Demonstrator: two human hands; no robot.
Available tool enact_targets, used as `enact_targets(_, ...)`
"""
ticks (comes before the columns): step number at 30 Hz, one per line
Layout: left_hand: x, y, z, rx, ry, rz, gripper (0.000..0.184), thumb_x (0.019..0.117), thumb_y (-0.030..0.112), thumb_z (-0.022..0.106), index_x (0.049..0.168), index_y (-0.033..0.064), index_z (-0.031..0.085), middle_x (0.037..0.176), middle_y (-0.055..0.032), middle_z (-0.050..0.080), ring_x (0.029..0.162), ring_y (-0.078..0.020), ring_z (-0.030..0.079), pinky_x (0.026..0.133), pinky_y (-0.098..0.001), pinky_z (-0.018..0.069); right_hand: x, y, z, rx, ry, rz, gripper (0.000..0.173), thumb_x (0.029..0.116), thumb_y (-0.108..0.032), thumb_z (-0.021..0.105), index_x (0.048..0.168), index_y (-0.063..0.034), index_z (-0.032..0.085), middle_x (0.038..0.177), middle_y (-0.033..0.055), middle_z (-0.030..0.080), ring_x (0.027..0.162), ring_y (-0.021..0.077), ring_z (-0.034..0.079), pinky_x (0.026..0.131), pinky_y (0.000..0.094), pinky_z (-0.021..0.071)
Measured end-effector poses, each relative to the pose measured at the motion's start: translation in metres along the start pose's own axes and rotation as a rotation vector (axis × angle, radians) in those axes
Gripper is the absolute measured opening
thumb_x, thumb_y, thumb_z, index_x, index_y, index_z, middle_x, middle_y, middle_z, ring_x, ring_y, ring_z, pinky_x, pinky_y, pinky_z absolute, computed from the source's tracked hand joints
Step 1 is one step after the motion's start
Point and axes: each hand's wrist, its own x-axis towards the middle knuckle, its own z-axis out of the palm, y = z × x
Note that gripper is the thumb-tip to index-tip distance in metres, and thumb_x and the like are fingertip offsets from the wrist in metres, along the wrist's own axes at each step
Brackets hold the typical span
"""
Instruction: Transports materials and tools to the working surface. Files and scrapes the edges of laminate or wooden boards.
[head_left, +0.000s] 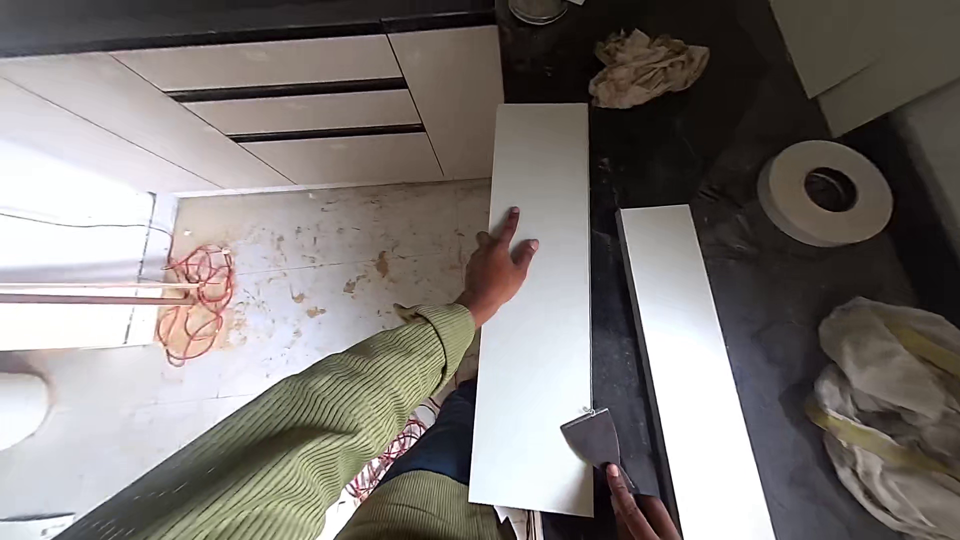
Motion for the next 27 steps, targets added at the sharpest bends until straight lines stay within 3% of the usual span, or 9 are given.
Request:
enact_targets(7, 0.0, -0.001, 0.002, -0.01, 0.003, 0.05, 0.069, 0.1015, 0.064, 0.046, 0.163, 0.0408, 0.025, 0.128, -0.0293, 0.056, 0.104, -0.042, 0.064, 0.085, -0.0578, 0.0543, 0.023, -0.004, -0.008, -0.046, 0.041, -0.007, 0.042, 0.0965, -0.014, 0.059, 0.133, -0.0309, 0.072, 0.093, 0.0113, 0.071, 0.06, 0.0254, 0.068, 0.045, 0.0419, 0.0534)
enact_targets(16, 0.003, -0.002, -0.001, 0.003, -0.016, 0.054, 0.071, 0.1011, 0.064, 0.047, 0.163, 0.0392, 0.025, 0.129, -0.0284, 0.055, 0.105, -0.0408, 0.064, 0.086, -0.0567, 0.054, 0.062, -0.007, -0.01, -0.077, 0.093, -0.034, 0.039, 0.099, -0.019, 0.055, 0.132, -0.0331, 0.071, 0.088, 0.0062, 0.069, 0.056, 0.021, 0.065, 0.041, 0.0384, 0.0494)
enact_targets(27, 0.006, -0.003, -0.003, 0.012, -0.029, 0.057, 0.073, 0.1, 0.064, 0.05, 0.164, 0.0391, 0.024, 0.13, -0.0279, 0.053, 0.104, -0.039, 0.064, 0.085, -0.0538, 0.055, 0.137, -0.011, -0.025, -0.075, 0.079, -0.036, 0.036, 0.1014, -0.022, 0.054, 0.131, -0.0321, 0.072, 0.091, 0.0071, 0.072, 0.058, 0.0248, 0.067, 0.045, 0.0431, 0.0526)
